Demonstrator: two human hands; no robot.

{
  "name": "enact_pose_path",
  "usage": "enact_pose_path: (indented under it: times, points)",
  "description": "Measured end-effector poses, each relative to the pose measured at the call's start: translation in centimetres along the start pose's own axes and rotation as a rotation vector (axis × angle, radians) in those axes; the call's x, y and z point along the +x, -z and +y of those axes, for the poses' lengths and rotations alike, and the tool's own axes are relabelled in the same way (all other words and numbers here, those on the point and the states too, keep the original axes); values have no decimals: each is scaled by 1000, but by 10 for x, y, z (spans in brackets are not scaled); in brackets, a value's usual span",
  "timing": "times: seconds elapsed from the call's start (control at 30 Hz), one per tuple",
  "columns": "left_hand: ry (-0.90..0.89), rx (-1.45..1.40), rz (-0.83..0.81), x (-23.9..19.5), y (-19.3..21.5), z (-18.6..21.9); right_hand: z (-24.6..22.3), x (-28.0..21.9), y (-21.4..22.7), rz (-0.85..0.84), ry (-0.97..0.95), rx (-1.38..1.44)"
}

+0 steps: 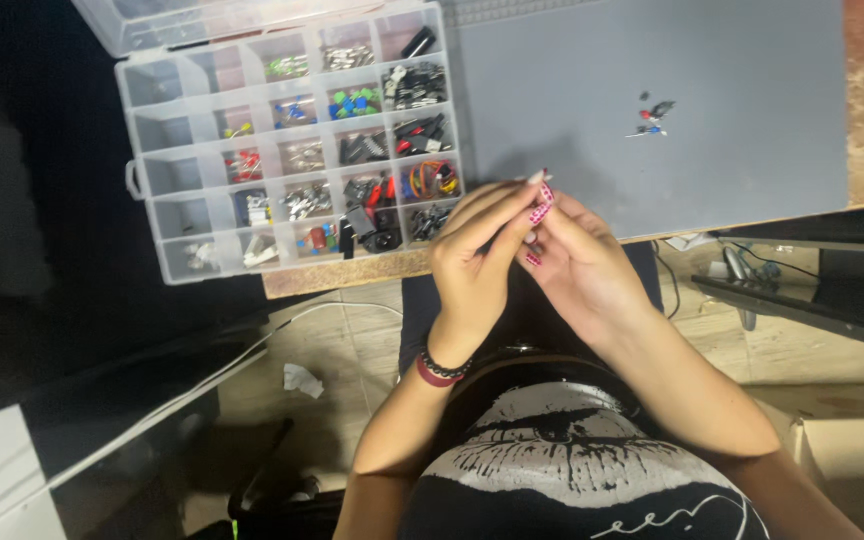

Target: The person sits on the floor and sorts small electronic components from a compartmentalized plastic box onto a gray work mat. They pick up items like resistors, LEDs, and connectors, place them on the mat, and occasionally return them to the box.

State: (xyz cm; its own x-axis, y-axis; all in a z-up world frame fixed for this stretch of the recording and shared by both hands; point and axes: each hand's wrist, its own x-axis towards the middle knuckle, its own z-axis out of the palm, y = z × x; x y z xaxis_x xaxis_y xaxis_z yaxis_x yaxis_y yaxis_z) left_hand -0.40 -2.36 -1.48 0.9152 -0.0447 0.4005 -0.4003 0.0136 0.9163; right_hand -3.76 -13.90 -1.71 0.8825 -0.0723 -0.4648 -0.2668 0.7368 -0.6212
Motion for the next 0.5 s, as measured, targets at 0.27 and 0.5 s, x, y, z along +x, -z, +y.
enact_pose_path:
  times: [0.27,0.5]
  points:
    - [-34,131,140,3,21,7,8,-6,-5,55,170,-211]
    - [-34,540,38,45,93,11,-20,7,39,138,337,-387]
